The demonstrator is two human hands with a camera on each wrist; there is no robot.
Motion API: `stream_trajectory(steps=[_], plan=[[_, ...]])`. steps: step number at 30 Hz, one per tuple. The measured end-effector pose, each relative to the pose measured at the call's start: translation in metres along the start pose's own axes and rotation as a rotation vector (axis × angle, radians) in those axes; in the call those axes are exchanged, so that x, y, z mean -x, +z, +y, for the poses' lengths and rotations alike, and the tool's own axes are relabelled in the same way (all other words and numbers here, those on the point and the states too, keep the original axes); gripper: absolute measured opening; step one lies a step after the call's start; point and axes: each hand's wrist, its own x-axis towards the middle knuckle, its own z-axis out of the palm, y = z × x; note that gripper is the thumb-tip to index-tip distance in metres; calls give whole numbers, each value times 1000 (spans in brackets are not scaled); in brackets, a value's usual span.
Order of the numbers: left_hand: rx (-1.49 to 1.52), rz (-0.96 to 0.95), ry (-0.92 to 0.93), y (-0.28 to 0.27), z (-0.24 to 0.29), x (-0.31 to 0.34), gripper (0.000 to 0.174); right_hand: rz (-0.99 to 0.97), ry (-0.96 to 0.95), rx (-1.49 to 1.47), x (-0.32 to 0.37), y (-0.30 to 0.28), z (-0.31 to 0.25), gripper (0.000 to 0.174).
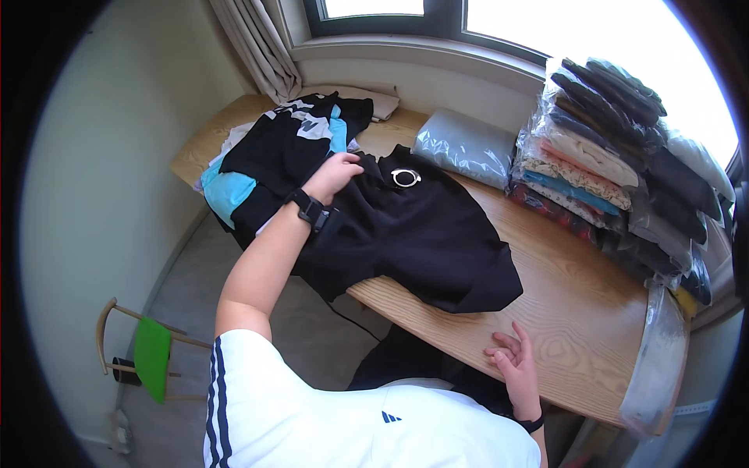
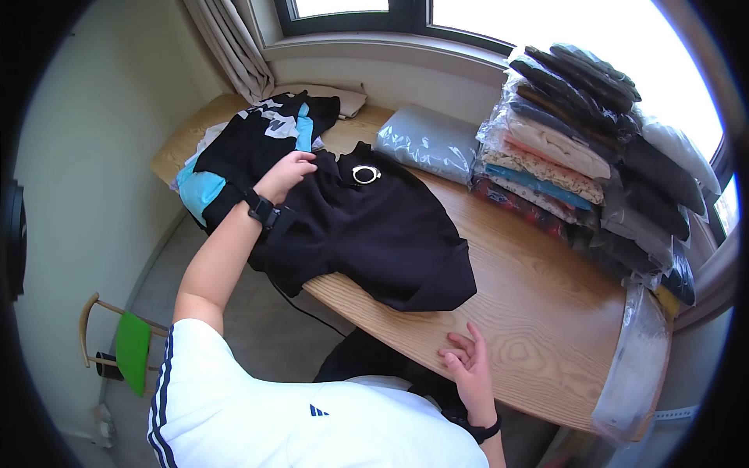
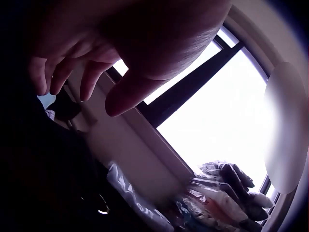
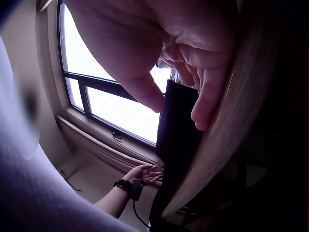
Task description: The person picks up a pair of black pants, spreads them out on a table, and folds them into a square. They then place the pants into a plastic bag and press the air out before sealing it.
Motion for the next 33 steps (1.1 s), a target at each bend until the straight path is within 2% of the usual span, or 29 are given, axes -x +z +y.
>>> stream_trajectory(steps=[2,3,5,9,11,12,14,16,17,18,19,20,22,24,25,26,29,31,33], plan=[[-7,137,-116,-31,-24,-26,50,-20,16,-2,-2,-2,0,65],[-8,139,-111,-38,-31,-35,50,-25,26,2,-3,-3,-1,63],[-79,320,-181,-48,-48,-54,50,-28,33,4,-4,-3,-2,61],[-155,277,-229,-65,-128,-137,51,9,62,-43,-5,-4,-4,55],[-468,388,-251,-50,-118,-137,58,9,56,-69,-3,-7,-1,53],[-640,460,-256,-37,-89,-111,60,20,49,-66,-3,-8,-1,53],[-672,405,-253,-33,-81,-109,60,-5,52,-75,-1,-8,-2,48],[-485,206,-102,-33,-99,-130,55,-5,63,-59,0,-9,-1,44],[-399,210,23,-27,-107,-140,49,-11,76,-47,0,-9,0,40],[-252,167,43,-20,-113,-154,41,-5,80,-51,0,-9,0,40],[-61,74,100,-8,-83,-126,36,-7,91,-39,0,-8,-1,37],[129,-20,154,6,-31,-77,31,-7,102,-28,0,-7,-3,34],[192,-267,245,24,38,-7,25,49,143,-70,4,-6,-8,32],[70,-382,365,32,77,46,25,-19,81,122,0,-15,-24,33],[-24,-407,459,35,88,67,25,-4,87,110,-3,-17,-35,33],[-117,-432,553,37,97,90,25,9,11,194,-5,-20,-49,33],[-224,-614,650,35,125,167,21,43,-171,377,-24,-21,-83,42],[-250,-799,748,32,130,200,21,-16,-222,454,-49,-29,-83,58],[-167,-971,813,31,124,223,28,61,-280,597,-65,-13,-94,75]])
